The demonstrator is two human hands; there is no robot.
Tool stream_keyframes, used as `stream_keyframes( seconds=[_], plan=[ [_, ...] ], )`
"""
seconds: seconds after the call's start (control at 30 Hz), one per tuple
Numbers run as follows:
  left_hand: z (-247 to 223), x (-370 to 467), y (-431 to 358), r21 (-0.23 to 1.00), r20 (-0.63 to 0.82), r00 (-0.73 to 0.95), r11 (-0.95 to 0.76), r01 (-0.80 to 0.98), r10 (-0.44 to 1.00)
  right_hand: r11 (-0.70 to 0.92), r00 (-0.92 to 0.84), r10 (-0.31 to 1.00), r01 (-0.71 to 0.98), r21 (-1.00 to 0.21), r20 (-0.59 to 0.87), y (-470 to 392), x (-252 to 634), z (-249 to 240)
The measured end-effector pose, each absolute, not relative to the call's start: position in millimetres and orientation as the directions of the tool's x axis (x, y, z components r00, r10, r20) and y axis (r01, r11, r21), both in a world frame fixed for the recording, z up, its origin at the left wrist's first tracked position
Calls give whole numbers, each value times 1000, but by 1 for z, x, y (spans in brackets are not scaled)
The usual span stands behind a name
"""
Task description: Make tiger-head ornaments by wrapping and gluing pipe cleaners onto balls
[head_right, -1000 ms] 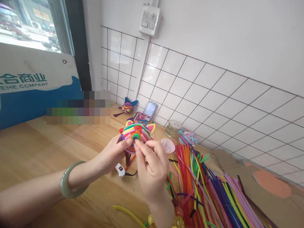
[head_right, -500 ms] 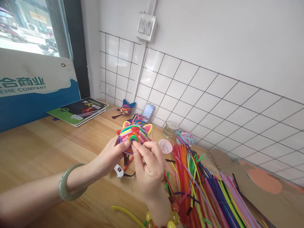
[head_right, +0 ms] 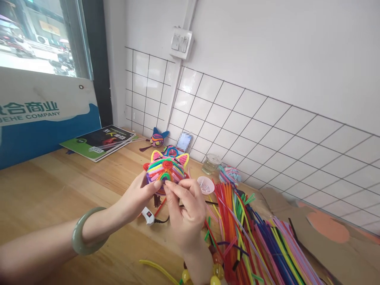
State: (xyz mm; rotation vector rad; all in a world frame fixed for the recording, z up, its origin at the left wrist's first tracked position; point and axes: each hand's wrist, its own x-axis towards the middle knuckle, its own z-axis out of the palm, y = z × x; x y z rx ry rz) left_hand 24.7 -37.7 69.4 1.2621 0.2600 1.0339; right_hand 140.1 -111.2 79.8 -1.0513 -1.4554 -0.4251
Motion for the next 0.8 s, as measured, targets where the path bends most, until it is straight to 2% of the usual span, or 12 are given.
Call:
stream_keyframes(
  seconds=[0.2,0.3,0.5,0.8],
  plan=[
    [76,24,-40,849,402,530,-87,-521,746,543,196,394,739,-399,898,-111,140,79],
    [75,24,-40,868,366,513,-86,-489,776,558,194,398,724,-405,896,-111,141,78],
    [74,22,-42,857,369,525,-63,-512,767,594,168,404,699,-398,899,-110,141,76],
    [77,21,-44,852,391,517,-86,-517,762,603,111,356,731,-319,928,-110,143,75]
  ],
)
